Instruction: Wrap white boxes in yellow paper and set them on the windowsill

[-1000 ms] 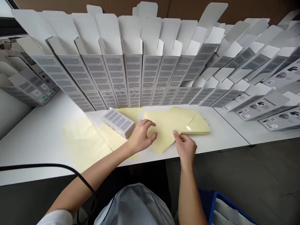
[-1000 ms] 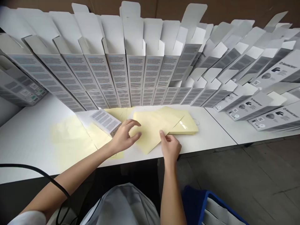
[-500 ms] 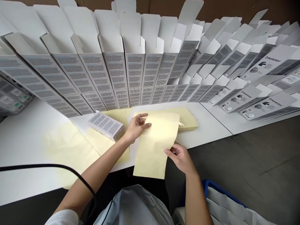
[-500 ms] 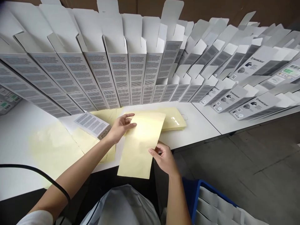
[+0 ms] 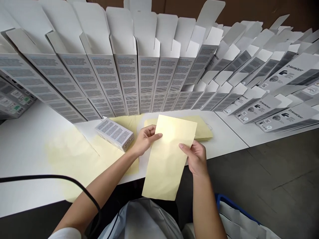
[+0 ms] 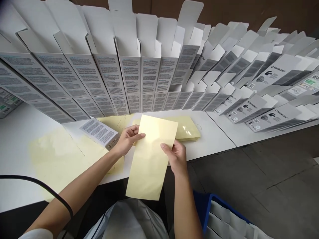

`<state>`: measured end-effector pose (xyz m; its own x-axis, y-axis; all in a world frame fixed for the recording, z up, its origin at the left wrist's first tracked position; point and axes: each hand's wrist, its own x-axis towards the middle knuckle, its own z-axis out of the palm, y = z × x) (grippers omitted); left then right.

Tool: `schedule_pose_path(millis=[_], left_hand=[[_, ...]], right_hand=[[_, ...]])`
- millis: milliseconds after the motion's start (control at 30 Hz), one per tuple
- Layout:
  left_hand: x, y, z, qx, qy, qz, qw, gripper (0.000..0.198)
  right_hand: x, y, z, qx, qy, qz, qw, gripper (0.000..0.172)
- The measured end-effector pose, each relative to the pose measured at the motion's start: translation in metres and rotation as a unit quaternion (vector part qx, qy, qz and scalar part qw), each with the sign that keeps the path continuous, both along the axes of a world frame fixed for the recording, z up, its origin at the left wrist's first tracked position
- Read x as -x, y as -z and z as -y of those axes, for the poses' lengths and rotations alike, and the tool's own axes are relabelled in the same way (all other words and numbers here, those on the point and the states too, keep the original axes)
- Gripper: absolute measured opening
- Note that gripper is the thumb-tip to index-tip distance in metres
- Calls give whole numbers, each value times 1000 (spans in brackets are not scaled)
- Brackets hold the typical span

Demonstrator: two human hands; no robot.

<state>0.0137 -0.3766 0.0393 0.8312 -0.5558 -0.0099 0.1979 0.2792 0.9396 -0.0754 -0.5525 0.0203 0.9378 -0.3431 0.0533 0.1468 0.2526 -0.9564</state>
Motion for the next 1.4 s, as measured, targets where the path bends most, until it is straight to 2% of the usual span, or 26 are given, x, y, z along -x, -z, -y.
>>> schedule_pose_path(millis=[133, 300, 500, 567, 600, 633, 700, 733, 767, 800, 867, 1033, 1167, 1267, 1400], left_hand=[[-1, 1, -1, 12, -15, 2, 1000, 35], [0, 1, -2, 14, -42, -12, 999, 48], [-2, 2, -2, 10, -25, -5, 1000, 57], [-2, 4, -2, -34, -67, 47, 996, 63], [0, 6, -2, -74, -119, 105, 985, 65], [1, 6, -2, -118, -181, 183, 959, 63], [6, 7, -2, -188, -272, 358, 873, 51], [8, 7, -2, -204, -278, 429, 835, 41], [11, 6, -2, -210, -261, 477, 813, 31], [13, 5, -1, -210, -236, 504, 804, 24], [15, 3, 0, -207, -200, 510, 810, 18], [13, 0, -1, -169, -185, 464, 850, 16], [9, -8, -7, -150, -141, 427, 881, 13], [7, -16, -13, -151, -76, 371, 913, 10], [3, -25, -21, -144, 33, 306, 941, 10]], right_hand=[[-3, 0, 1, -3, 35, 11, 999, 30], [-5, -7, -3, 34, 52, 18, 998, 25], [-7, -16, -11, 33, 61, 8, 998, 23], [-9, -18, -13, 54, 56, 3, 997, 24], [-9, -18, -14, 76, 59, 4, 995, 25], [-10, -18, -15, 100, 65, 5, 993, 26], [-11, -17, -18, 145, 74, 5, 987, 28], [-12, -17, -19, 157, 69, 4, 985, 28], [-12, -17, -21, 164, 55, 1, 985, 29], [-13, -17, -23, 167, 36, -4, 985, 29], [-14, -18, -25, 176, 4, -11, 984, 31], [-19, -25, -21, 263, -38, 11, 964, 37], [-21, -36, -15, 392, -67, 41, 916, 35], [-19, -49, -11, 485, -78, 71, 868, 38], [-15, -63, -4, 533, -151, 51, 831, 32]])
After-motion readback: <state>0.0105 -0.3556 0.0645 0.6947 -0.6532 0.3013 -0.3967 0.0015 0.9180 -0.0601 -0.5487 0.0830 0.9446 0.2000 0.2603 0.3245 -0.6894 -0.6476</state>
